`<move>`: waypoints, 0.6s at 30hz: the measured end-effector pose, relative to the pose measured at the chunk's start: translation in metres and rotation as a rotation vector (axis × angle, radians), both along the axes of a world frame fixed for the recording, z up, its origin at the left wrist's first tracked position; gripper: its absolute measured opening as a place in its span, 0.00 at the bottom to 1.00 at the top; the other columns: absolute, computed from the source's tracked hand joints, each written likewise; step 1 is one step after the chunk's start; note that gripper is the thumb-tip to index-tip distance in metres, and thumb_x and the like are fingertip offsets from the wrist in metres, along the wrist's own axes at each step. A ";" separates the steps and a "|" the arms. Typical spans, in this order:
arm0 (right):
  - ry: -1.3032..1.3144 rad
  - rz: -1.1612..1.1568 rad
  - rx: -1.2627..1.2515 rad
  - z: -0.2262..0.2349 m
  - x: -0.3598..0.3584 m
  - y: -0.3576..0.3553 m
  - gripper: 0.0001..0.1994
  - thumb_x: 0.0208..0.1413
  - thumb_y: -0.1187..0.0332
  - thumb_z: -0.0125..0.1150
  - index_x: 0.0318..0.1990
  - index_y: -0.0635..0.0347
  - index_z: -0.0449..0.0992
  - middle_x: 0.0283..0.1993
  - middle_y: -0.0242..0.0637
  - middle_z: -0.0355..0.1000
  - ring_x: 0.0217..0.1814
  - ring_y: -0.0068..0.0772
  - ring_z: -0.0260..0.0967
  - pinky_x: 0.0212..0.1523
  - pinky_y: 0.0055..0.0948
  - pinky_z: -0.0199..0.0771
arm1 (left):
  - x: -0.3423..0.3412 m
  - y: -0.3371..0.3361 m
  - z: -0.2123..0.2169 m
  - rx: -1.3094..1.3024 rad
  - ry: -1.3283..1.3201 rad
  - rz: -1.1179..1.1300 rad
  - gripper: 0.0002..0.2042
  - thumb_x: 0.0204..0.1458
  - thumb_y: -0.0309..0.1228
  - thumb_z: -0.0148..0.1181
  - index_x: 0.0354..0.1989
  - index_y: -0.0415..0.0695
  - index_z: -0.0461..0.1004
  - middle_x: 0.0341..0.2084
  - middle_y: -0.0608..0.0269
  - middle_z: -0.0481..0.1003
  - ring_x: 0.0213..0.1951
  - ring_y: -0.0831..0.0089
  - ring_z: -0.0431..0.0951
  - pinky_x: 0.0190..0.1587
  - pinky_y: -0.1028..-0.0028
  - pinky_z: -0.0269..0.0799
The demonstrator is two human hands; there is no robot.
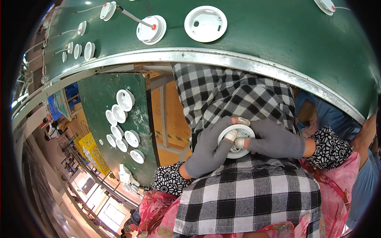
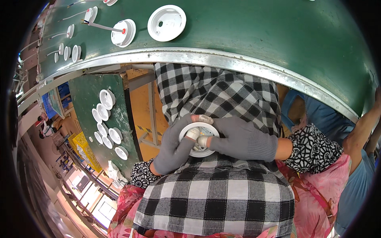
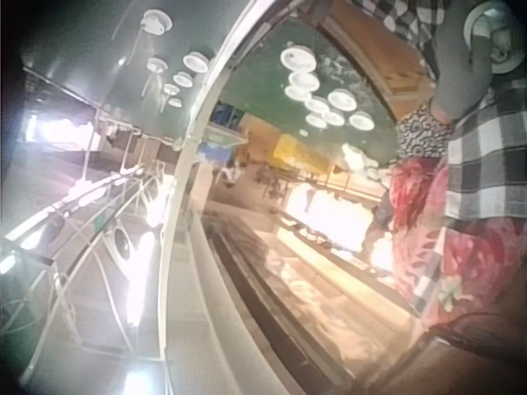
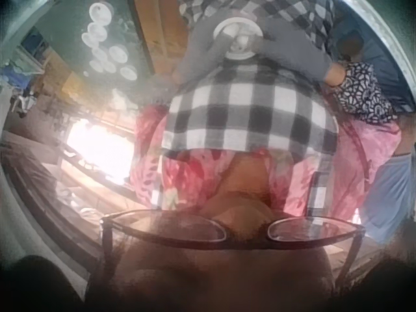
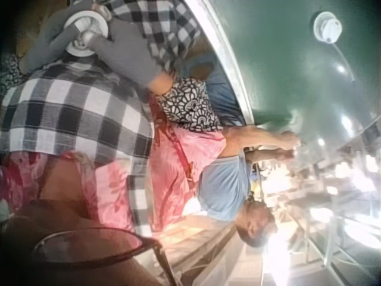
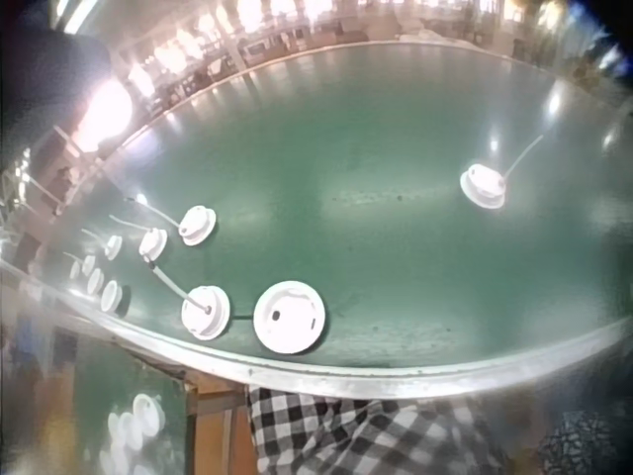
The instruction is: The person assembles light fixtures by threading the wires of LED circuit boards through circular plastic housings, pressing the boards into place by hand, and placing the assembled units onto the conveyor belt.
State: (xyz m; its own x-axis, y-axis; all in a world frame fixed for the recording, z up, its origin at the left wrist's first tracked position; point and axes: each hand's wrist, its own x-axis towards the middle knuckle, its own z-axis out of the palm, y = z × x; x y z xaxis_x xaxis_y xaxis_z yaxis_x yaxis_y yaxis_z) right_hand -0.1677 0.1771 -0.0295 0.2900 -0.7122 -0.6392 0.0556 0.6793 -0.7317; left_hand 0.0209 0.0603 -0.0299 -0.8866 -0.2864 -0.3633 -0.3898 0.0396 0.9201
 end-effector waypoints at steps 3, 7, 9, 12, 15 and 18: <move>-0.041 -0.019 0.062 -0.002 0.004 0.004 0.22 0.59 0.53 0.54 0.45 0.67 0.76 0.31 0.41 0.76 0.31 0.28 0.75 0.34 0.30 0.75 | -0.007 -0.021 0.005 0.195 0.034 -0.181 0.24 0.56 0.32 0.55 0.61 0.41 0.61 0.49 0.49 0.73 0.49 0.57 0.77 0.51 0.63 0.73; -0.117 -0.027 0.077 -0.008 0.010 0.010 0.23 0.60 0.52 0.53 0.44 0.68 0.76 0.29 0.39 0.76 0.26 0.25 0.75 0.30 0.27 0.76 | -0.004 -0.016 0.003 0.297 -0.106 -0.297 0.42 0.43 0.46 0.72 0.65 0.47 0.56 0.50 0.53 0.72 0.52 0.58 0.76 0.54 0.64 0.73; -0.091 0.035 0.090 -0.011 0.013 0.012 0.24 0.60 0.50 0.52 0.42 0.68 0.77 0.25 0.38 0.75 0.23 0.23 0.74 0.27 0.25 0.75 | 0.000 -0.011 -0.004 0.287 -0.108 -0.297 0.41 0.42 0.47 0.72 0.63 0.47 0.57 0.49 0.54 0.72 0.51 0.58 0.76 0.53 0.64 0.73; -0.113 0.108 0.125 -0.016 0.012 0.009 0.25 0.61 0.48 0.52 0.39 0.67 0.78 0.22 0.36 0.74 0.21 0.22 0.74 0.26 0.24 0.75 | 0.003 -0.010 -0.010 0.270 -0.109 -0.283 0.41 0.40 0.48 0.74 0.61 0.47 0.59 0.48 0.55 0.73 0.50 0.59 0.78 0.52 0.64 0.74; -0.086 0.043 0.112 -0.019 0.016 0.015 0.27 0.62 0.46 0.52 0.38 0.68 0.78 0.21 0.36 0.74 0.20 0.22 0.73 0.24 0.24 0.74 | 0.005 -0.007 -0.012 0.265 -0.123 -0.258 0.42 0.37 0.48 0.75 0.61 0.47 0.60 0.47 0.55 0.74 0.49 0.60 0.78 0.51 0.65 0.75; -0.100 -0.056 0.147 -0.013 0.018 0.014 0.28 0.61 0.46 0.52 0.38 0.70 0.77 0.21 0.36 0.74 0.20 0.21 0.73 0.22 0.24 0.73 | 0.008 -0.001 -0.013 0.259 -0.115 -0.219 0.44 0.35 0.49 0.77 0.61 0.46 0.60 0.47 0.55 0.74 0.48 0.61 0.79 0.50 0.66 0.74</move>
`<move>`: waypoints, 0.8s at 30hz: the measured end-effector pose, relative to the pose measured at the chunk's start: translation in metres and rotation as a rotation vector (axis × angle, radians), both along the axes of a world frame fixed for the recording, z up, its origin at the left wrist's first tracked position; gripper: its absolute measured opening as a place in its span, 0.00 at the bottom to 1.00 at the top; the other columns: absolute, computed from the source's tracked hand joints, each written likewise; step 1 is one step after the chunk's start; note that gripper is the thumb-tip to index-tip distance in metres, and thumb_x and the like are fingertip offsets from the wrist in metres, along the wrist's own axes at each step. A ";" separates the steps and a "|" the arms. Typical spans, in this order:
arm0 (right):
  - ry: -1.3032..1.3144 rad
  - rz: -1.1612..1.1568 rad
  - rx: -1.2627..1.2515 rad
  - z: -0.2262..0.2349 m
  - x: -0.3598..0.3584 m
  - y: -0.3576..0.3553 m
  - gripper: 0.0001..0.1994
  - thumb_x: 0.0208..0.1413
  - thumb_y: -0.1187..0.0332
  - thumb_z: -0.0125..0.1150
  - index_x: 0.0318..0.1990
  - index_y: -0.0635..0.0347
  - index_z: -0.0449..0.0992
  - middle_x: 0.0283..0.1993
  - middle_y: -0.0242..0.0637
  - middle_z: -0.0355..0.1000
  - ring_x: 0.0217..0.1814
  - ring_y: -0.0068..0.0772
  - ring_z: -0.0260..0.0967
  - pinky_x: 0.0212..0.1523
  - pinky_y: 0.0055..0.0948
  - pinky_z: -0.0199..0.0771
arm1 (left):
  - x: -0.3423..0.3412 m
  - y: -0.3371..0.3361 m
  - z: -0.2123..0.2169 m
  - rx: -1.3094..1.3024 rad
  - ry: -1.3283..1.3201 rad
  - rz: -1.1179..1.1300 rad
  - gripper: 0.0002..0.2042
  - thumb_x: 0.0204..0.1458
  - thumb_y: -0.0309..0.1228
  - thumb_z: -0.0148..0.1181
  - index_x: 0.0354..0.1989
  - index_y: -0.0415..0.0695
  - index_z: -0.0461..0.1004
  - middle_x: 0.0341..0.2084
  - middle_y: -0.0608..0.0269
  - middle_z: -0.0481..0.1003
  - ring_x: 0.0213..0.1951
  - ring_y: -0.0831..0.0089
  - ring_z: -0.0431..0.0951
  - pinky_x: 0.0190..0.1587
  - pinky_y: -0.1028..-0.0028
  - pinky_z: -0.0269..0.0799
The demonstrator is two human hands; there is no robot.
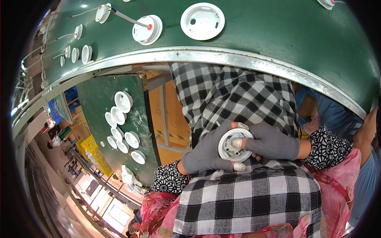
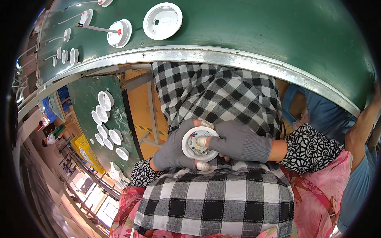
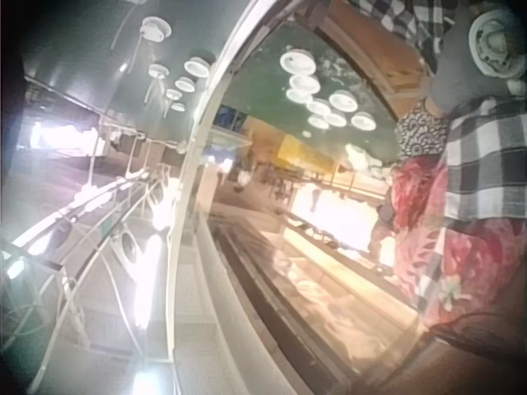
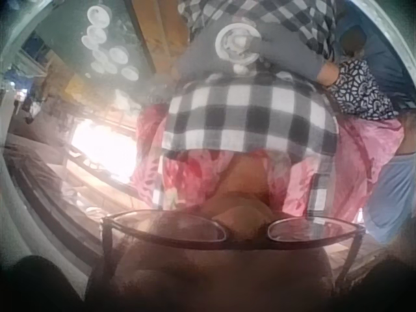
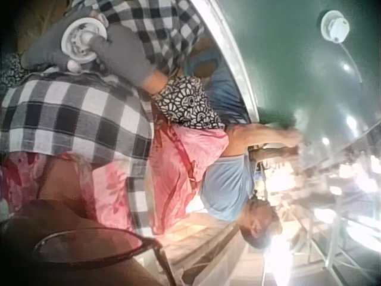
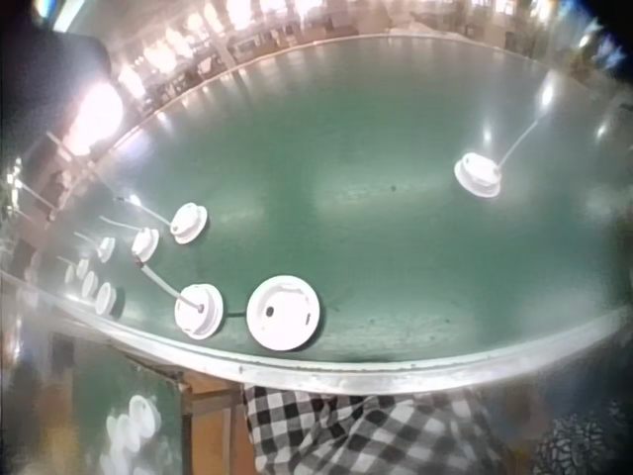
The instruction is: The person assembles light fixtures by threading the wires of LED circuit boards through circular plastic housings, pressing the boards into place by hand, and placing the assembled units onto the conveyor belt.
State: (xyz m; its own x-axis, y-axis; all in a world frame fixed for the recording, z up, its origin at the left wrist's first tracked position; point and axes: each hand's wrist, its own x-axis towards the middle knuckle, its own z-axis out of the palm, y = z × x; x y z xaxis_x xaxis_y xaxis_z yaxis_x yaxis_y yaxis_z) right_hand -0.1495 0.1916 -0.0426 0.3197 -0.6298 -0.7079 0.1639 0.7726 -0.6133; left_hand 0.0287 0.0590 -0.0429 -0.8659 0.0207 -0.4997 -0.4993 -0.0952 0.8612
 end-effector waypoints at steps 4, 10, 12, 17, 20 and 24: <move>0.008 -0.099 0.011 0.001 0.004 0.003 0.27 0.61 0.47 0.53 0.38 0.70 0.77 0.21 0.37 0.74 0.20 0.21 0.72 0.22 0.23 0.73 | -0.007 -0.002 0.003 -0.025 0.007 -0.031 0.46 0.33 0.48 0.78 0.60 0.43 0.60 0.47 0.56 0.74 0.48 0.62 0.79 0.50 0.67 0.74; 0.057 -0.066 0.049 0.000 0.002 0.000 0.20 0.59 0.55 0.56 0.39 0.70 0.77 0.22 0.36 0.73 0.18 0.19 0.70 0.18 0.20 0.69 | -0.003 0.007 -0.009 -0.040 0.096 0.031 0.46 0.32 0.46 0.80 0.59 0.42 0.60 0.47 0.58 0.74 0.48 0.66 0.78 0.51 0.69 0.73; 0.056 -0.093 0.018 0.001 0.000 -0.001 0.27 0.57 0.47 0.55 0.38 0.70 0.78 0.20 0.39 0.73 0.19 0.23 0.72 0.20 0.25 0.71 | 0.001 0.007 -0.014 -0.015 0.086 0.046 0.46 0.32 0.46 0.80 0.59 0.42 0.60 0.47 0.58 0.74 0.48 0.66 0.78 0.51 0.69 0.73; -0.007 -0.017 -0.012 -0.003 -0.007 -0.009 0.26 0.56 0.48 0.56 0.38 0.69 0.78 0.22 0.41 0.74 0.21 0.26 0.74 0.23 0.26 0.72 | 0.000 0.010 -0.012 0.039 0.095 0.159 0.47 0.32 0.44 0.80 0.60 0.42 0.57 0.47 0.58 0.74 0.49 0.69 0.77 0.51 0.71 0.73; 0.081 -0.037 -0.066 -0.009 0.004 -0.003 0.26 0.55 0.47 0.57 0.39 0.67 0.79 0.26 0.44 0.76 0.28 0.31 0.77 0.30 0.29 0.75 | -0.001 0.006 -0.008 -0.051 0.052 0.043 0.48 0.32 0.43 0.81 0.61 0.42 0.56 0.48 0.57 0.73 0.49 0.68 0.76 0.52 0.71 0.72; 0.211 -0.042 -0.080 -0.008 0.009 0.000 0.26 0.53 0.46 0.59 0.40 0.66 0.80 0.35 0.48 0.78 0.39 0.40 0.78 0.41 0.34 0.76 | -0.001 0.013 -0.005 -0.076 0.051 0.069 0.48 0.30 0.43 0.81 0.59 0.41 0.57 0.48 0.58 0.73 0.50 0.68 0.75 0.53 0.69 0.71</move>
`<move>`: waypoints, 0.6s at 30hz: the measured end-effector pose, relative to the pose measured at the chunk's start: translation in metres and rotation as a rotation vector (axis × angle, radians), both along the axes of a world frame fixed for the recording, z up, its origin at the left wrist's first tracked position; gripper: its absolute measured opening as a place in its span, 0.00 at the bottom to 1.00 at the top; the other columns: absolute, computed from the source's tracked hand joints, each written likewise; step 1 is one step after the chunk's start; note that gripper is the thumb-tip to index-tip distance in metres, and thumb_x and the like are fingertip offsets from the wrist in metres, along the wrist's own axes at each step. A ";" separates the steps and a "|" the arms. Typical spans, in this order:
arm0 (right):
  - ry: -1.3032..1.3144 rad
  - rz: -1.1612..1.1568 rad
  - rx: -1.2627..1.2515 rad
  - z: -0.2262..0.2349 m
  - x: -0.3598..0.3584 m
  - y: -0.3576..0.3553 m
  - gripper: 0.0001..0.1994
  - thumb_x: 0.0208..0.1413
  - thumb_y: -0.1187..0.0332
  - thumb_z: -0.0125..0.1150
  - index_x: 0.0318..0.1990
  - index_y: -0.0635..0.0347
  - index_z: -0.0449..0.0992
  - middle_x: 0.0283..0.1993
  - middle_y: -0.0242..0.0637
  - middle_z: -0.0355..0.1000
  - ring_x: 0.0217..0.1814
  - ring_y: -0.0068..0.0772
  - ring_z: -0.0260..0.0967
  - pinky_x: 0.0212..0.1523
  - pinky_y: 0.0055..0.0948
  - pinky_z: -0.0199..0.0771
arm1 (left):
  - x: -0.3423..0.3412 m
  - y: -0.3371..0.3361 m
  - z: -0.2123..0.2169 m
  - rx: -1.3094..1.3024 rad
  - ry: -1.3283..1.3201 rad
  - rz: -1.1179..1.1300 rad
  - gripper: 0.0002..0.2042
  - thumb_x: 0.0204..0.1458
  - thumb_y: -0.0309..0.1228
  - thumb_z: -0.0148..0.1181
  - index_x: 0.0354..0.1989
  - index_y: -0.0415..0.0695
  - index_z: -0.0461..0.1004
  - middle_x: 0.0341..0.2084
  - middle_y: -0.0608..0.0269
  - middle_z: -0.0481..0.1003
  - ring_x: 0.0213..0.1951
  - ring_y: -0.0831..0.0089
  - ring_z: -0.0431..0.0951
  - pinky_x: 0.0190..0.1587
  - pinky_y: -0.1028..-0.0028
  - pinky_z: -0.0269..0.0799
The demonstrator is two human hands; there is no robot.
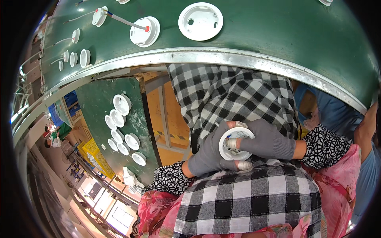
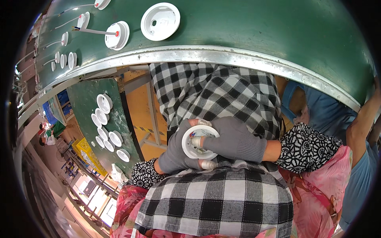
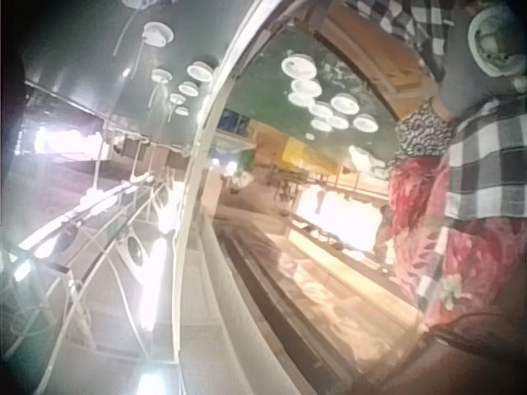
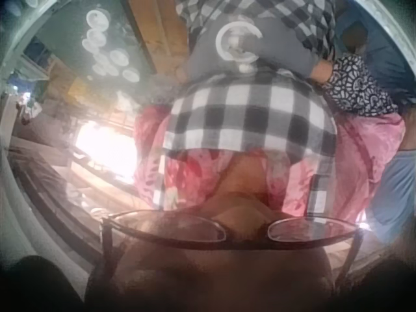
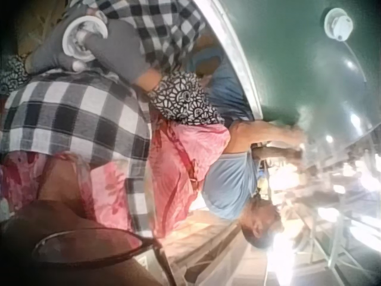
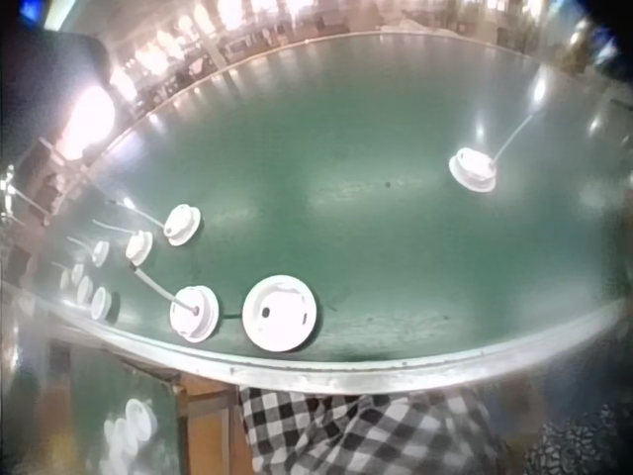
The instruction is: The person assembles light fixtures by threading the wires of LED circuit boards through circular plastic housings, pressing the boards into place by hand, and placing the assembled units onto the conveyor belt.
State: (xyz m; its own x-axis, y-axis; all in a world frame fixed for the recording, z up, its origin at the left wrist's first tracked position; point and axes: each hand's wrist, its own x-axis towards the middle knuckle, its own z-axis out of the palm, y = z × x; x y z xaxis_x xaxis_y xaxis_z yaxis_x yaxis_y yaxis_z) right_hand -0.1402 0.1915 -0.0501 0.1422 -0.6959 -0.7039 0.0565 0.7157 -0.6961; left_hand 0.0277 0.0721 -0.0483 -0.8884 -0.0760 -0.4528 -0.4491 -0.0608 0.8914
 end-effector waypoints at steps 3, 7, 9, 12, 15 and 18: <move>-0.014 -0.058 -0.016 0.001 0.002 0.001 0.27 0.52 0.46 0.60 0.40 0.66 0.80 0.35 0.48 0.78 0.38 0.40 0.79 0.40 0.34 0.76 | 0.006 0.009 -0.002 -0.019 -0.005 0.027 0.48 0.31 0.43 0.81 0.60 0.40 0.57 0.49 0.57 0.72 0.50 0.67 0.76 0.53 0.69 0.71; -0.035 -0.088 -0.034 -0.004 -0.001 0.002 0.26 0.53 0.46 0.59 0.39 0.66 0.80 0.33 0.47 0.78 0.38 0.39 0.79 0.40 0.33 0.76 | -0.004 -0.009 0.001 0.089 -0.043 -0.048 0.46 0.37 0.44 0.77 0.62 0.42 0.56 0.52 0.53 0.71 0.50 0.64 0.77 0.52 0.68 0.72; -0.055 -0.006 0.015 -0.002 -0.006 0.000 0.26 0.53 0.46 0.59 0.39 0.66 0.80 0.33 0.48 0.78 0.38 0.38 0.79 0.40 0.31 0.76 | -0.008 -0.017 0.000 0.057 0.035 -0.107 0.46 0.37 0.44 0.77 0.63 0.42 0.56 0.52 0.53 0.71 0.50 0.62 0.77 0.52 0.67 0.73; -0.110 0.017 0.002 0.009 -0.015 -0.003 0.25 0.56 0.47 0.56 0.40 0.65 0.79 0.34 0.48 0.78 0.38 0.37 0.79 0.40 0.30 0.75 | -0.011 -0.020 0.006 0.018 0.085 -0.171 0.45 0.38 0.45 0.76 0.62 0.43 0.56 0.50 0.53 0.72 0.49 0.60 0.78 0.52 0.66 0.73; -0.111 -0.096 -0.096 0.007 -0.011 0.005 0.23 0.58 0.50 0.54 0.42 0.65 0.79 0.36 0.47 0.78 0.39 0.37 0.79 0.40 0.30 0.75 | -0.011 -0.019 0.010 0.005 0.017 -0.170 0.44 0.38 0.45 0.76 0.61 0.42 0.57 0.49 0.54 0.72 0.49 0.61 0.78 0.52 0.67 0.73; 0.002 -0.137 -0.123 0.002 -0.001 0.010 0.22 0.60 0.52 0.53 0.44 0.65 0.78 0.36 0.47 0.78 0.38 0.38 0.79 0.41 0.31 0.76 | -0.008 -0.012 0.011 0.020 -0.022 -0.082 0.43 0.38 0.46 0.76 0.60 0.42 0.58 0.48 0.54 0.72 0.49 0.61 0.77 0.52 0.67 0.73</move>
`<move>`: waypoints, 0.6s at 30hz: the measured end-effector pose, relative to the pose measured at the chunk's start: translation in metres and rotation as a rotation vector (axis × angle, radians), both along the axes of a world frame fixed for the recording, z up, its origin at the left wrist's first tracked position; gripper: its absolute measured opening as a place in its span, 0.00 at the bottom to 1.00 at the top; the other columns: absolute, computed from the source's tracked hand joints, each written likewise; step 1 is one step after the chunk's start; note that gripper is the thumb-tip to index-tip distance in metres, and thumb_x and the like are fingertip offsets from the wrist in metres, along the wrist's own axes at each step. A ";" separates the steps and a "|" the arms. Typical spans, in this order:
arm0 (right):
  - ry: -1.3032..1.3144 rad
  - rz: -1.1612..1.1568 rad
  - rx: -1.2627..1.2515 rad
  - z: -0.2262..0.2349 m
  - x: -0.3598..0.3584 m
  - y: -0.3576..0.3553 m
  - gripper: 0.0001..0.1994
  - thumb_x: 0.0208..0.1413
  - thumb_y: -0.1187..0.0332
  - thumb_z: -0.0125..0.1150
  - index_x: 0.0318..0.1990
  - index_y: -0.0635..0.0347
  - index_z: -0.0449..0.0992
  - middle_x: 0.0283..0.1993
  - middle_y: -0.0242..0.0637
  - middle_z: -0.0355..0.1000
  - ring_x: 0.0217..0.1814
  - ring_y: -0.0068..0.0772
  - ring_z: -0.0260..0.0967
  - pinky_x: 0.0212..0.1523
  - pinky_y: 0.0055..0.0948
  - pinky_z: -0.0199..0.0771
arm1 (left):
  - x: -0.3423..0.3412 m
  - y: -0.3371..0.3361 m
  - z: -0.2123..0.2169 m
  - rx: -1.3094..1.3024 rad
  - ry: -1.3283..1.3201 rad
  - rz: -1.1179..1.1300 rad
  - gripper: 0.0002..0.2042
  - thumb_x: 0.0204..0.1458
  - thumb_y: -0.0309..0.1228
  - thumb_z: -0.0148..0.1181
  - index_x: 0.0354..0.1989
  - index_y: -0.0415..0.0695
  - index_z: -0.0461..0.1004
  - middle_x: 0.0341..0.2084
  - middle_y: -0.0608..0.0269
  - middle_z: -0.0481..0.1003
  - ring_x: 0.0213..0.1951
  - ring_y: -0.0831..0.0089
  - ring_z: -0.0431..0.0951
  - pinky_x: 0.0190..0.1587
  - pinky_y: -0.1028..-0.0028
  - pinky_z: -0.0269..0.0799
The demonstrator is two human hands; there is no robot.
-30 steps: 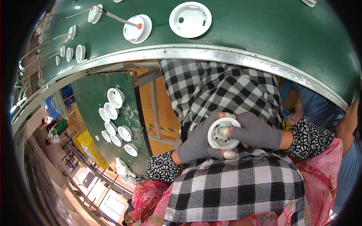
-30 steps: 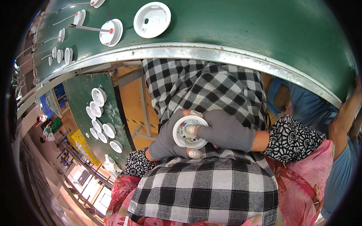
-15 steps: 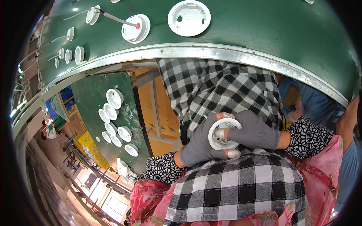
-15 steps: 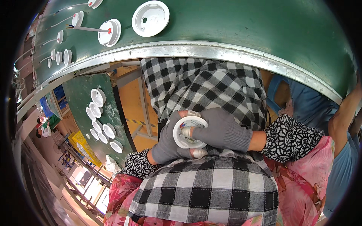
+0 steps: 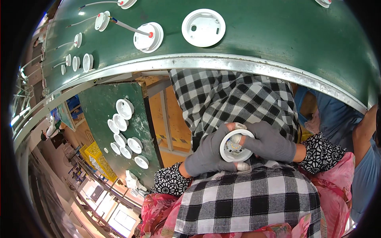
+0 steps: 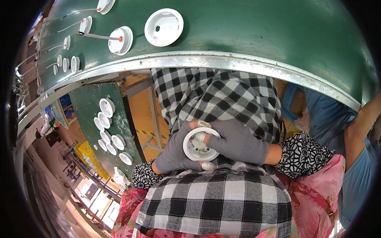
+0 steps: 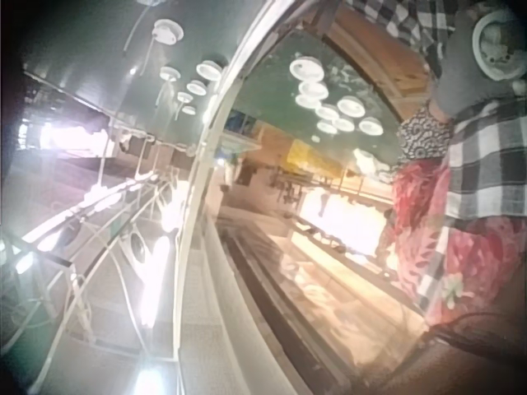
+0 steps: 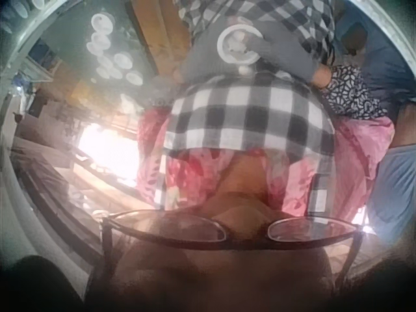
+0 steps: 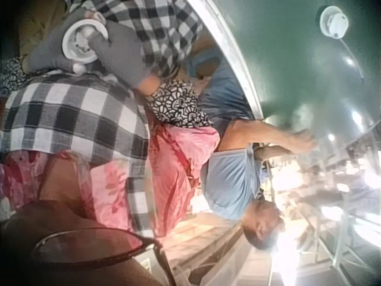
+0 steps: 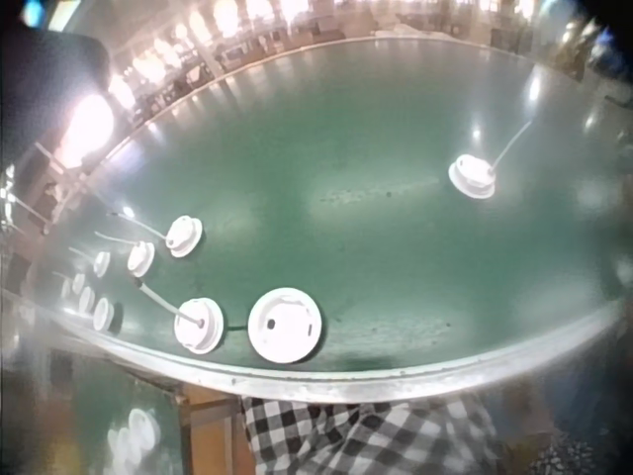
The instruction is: The person assembles light fixtures by threading the wires of LED circuit boards through circular plastic housings, pressing the boards into place by hand, and placing the assembled units onto the conveyor belt.
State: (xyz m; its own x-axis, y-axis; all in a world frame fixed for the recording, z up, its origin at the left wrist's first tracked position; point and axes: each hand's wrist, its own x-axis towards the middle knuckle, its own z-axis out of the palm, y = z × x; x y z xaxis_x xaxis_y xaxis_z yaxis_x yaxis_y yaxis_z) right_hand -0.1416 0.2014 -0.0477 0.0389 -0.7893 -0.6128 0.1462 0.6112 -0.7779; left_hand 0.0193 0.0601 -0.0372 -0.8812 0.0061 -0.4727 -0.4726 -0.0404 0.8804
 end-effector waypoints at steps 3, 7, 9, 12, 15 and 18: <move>-0.019 -0.004 0.007 0.002 0.001 0.001 0.22 0.59 0.52 0.53 0.43 0.65 0.78 0.35 0.47 0.78 0.38 0.38 0.79 0.41 0.32 0.76 | 0.002 0.007 0.000 -0.001 -0.019 0.040 0.44 0.37 0.47 0.77 0.61 0.42 0.58 0.48 0.55 0.72 0.50 0.62 0.77 0.53 0.67 0.73; -0.046 -0.024 0.010 -0.002 0.003 0.004 0.22 0.59 0.52 0.53 0.42 0.67 0.78 0.33 0.47 0.77 0.36 0.38 0.78 0.39 0.32 0.76 | 0.004 0.008 -0.003 -0.032 -0.041 0.022 0.46 0.37 0.48 0.77 0.61 0.41 0.57 0.49 0.55 0.72 0.51 0.62 0.76 0.53 0.67 0.73; -0.012 -0.004 0.011 -0.006 0.004 0.005 0.21 0.61 0.53 0.54 0.41 0.68 0.78 0.26 0.41 0.76 0.23 0.22 0.74 0.23 0.23 0.72 | 0.002 0.006 -0.004 -0.018 -0.039 0.032 0.46 0.36 0.48 0.77 0.61 0.41 0.57 0.49 0.54 0.72 0.51 0.61 0.76 0.53 0.67 0.73; -0.076 -0.003 0.065 -0.004 0.003 0.003 0.21 0.60 0.52 0.56 0.42 0.67 0.78 0.27 0.41 0.76 0.24 0.21 0.74 0.22 0.21 0.72 | 0.001 0.000 -0.005 0.004 -0.040 -0.034 0.47 0.35 0.49 0.77 0.62 0.41 0.57 0.49 0.55 0.72 0.50 0.62 0.77 0.53 0.67 0.72; -0.257 0.138 0.200 0.003 -0.011 -0.008 0.24 0.55 0.50 0.57 0.42 0.67 0.78 0.30 0.46 0.77 0.34 0.38 0.78 0.37 0.32 0.76 | 0.001 -0.003 -0.004 -0.030 -0.046 -0.055 0.48 0.35 0.49 0.78 0.62 0.41 0.56 0.49 0.55 0.72 0.50 0.63 0.77 0.53 0.68 0.73; -0.093 0.077 0.010 -0.003 -0.003 -0.001 0.25 0.54 0.48 0.58 0.42 0.65 0.79 0.31 0.45 0.78 0.35 0.38 0.78 0.39 0.33 0.76 | -0.003 -0.001 -0.004 -0.136 0.054 -0.046 0.48 0.35 0.49 0.77 0.61 0.41 0.56 0.48 0.54 0.73 0.48 0.62 0.78 0.51 0.67 0.74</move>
